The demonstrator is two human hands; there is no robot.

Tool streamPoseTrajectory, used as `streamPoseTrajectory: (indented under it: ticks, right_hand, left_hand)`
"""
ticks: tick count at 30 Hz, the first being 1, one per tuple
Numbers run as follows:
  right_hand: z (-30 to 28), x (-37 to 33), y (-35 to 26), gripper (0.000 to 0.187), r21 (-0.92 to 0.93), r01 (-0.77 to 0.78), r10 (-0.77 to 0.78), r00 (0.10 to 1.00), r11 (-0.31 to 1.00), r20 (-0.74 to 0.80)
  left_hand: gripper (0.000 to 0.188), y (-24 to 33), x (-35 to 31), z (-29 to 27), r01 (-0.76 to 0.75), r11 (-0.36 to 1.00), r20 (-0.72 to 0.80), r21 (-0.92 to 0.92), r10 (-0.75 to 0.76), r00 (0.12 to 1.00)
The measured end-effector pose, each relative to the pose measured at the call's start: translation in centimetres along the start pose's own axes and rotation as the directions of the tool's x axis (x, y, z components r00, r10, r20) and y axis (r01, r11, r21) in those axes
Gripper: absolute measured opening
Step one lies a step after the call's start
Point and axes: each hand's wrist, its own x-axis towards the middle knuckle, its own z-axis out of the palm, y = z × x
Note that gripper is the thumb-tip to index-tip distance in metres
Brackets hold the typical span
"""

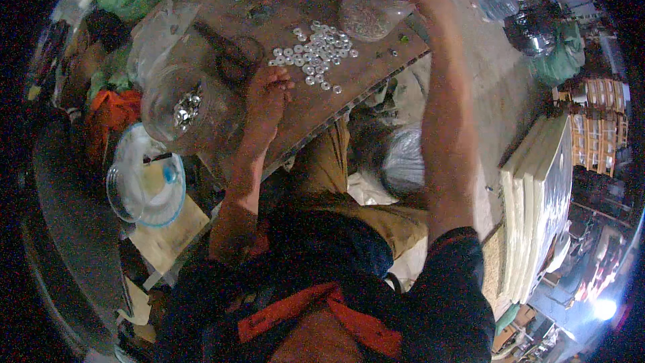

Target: The person sits at a workbench and assembles small metal washers and screws by hand. They pick up individual washers and screws, fit them together, and place the assembled units into a clear plastic jar.

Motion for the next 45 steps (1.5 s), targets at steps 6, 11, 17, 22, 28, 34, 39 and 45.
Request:
streamPoseTrajectory:
  ticks: [6,11,17,22,28,34,39,45]
  right_hand:
    - [4.3,4.9,6.4,0.023,-0.336,0.146,0.118,0.749,0.931,0.652]
    - [7.5,6.6,7.5,0.024,-0.366,0.211,0.154,0.642,0.906,0.751]
    - [8.5,6.9,7.5,0.025,-0.385,0.232,0.176,0.608,0.893,0.774]
    - [7.6,7.0,8.4,0.026,-0.308,0.164,0.156,0.592,0.937,0.791]
    - [6.8,7.7,9.8,0.024,-0.154,-0.049,0.148,0.655,0.987,0.741]
    - [4.3,7.2,9.4,0.016,-0.014,-0.16,0.122,0.69,0.987,0.714]
    - [1.9,4.3,7.5,0.012,0.282,-0.194,0.017,0.85,0.94,0.526]
    - [-0.9,3.6,6.5,0.02,0.372,-0.275,0.052,0.859,0.887,0.51]
  left_hand:
    - [0.019,1.6,-0.1,-0.1,0.23,0.955,0.072,-0.187,-0.22,0.973]
    - [0.008,3.0,-0.1,-0.1,0.213,0.944,0.106,-0.251,-0.192,0.976]
    - [0.012,4.2,-0.2,-0.2,0.277,0.94,0.062,-0.197,-0.27,0.961]
    - [0.019,4.4,0.1,-0.4,0.304,0.927,0.082,-0.218,-0.293,0.953]
    - [0.022,3.9,-0.4,0.4,0.292,0.931,0.072,-0.218,-0.282,0.957]
    - [0.02,3.2,-0.4,0.5,0.314,0.927,0.121,-0.206,-0.294,0.948]
    - [0.015,3.1,-0.6,0.8,0.282,0.931,0.094,-0.233,-0.267,0.959]
    - [0.011,3.7,-0.6,1.1,0.276,0.935,0.018,-0.222,-0.279,0.96]
